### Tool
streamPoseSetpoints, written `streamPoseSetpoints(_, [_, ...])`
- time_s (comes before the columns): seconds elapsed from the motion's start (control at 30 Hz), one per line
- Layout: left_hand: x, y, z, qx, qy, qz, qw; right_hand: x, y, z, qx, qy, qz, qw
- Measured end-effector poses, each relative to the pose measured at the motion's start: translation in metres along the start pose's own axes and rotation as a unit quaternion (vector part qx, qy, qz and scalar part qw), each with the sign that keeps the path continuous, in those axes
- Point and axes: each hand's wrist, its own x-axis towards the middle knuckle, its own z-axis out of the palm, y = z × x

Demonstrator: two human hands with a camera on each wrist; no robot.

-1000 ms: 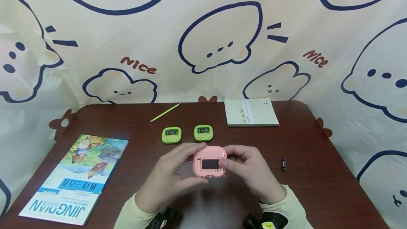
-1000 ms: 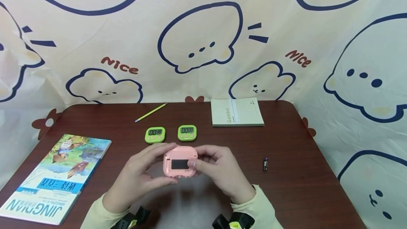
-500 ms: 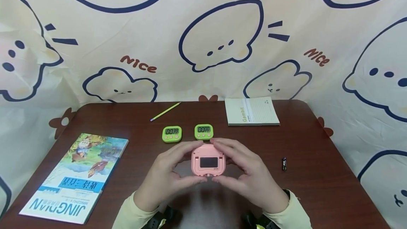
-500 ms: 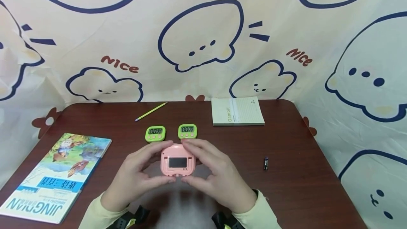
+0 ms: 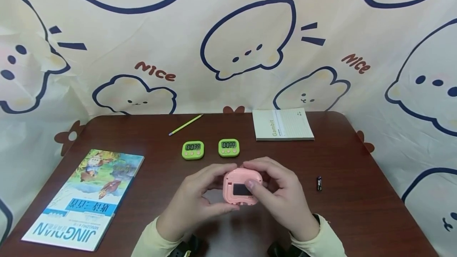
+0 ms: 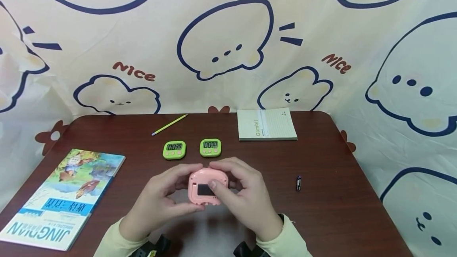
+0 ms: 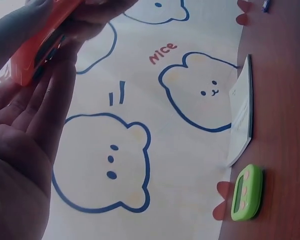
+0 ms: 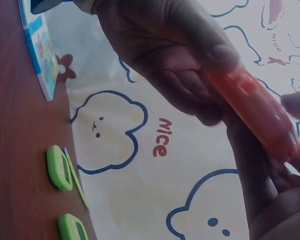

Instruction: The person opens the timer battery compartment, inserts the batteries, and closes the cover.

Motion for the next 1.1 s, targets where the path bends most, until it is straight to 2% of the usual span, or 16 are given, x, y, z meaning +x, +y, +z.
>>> streamPoseSetpoints(0.13, [0.001,0.002,0.005,0.006,0.001,0.016,0.9999,0.0,0.0,0.001,-0.019,0.022,0.004,0.9996])
streamPoseSetpoints(0.33, [0.002,0.005,0.009,-0.017,0.003,0.013,0.9998,-0.001,-0.003,-0.002,-0.047,0.024,0.018,0.9985])
streamPoseSetpoints(0.57, [0.001,0.008,0.011,-0.017,0.007,-0.019,0.9997,0.0,-0.003,-0.002,-0.047,0.03,0.02,0.9983])
streamPoseSetpoints(0.7, [0.001,0.006,0.011,-0.007,0.008,-0.007,0.9999,0.0,-0.002,-0.001,-0.054,0.035,0.026,0.9976])
streamPoseSetpoints(1.1, [0.0,-0.002,0.014,-0.011,0.017,0.0,0.9998,0.002,-0.001,0.0,-0.069,0.034,0.033,0.9965])
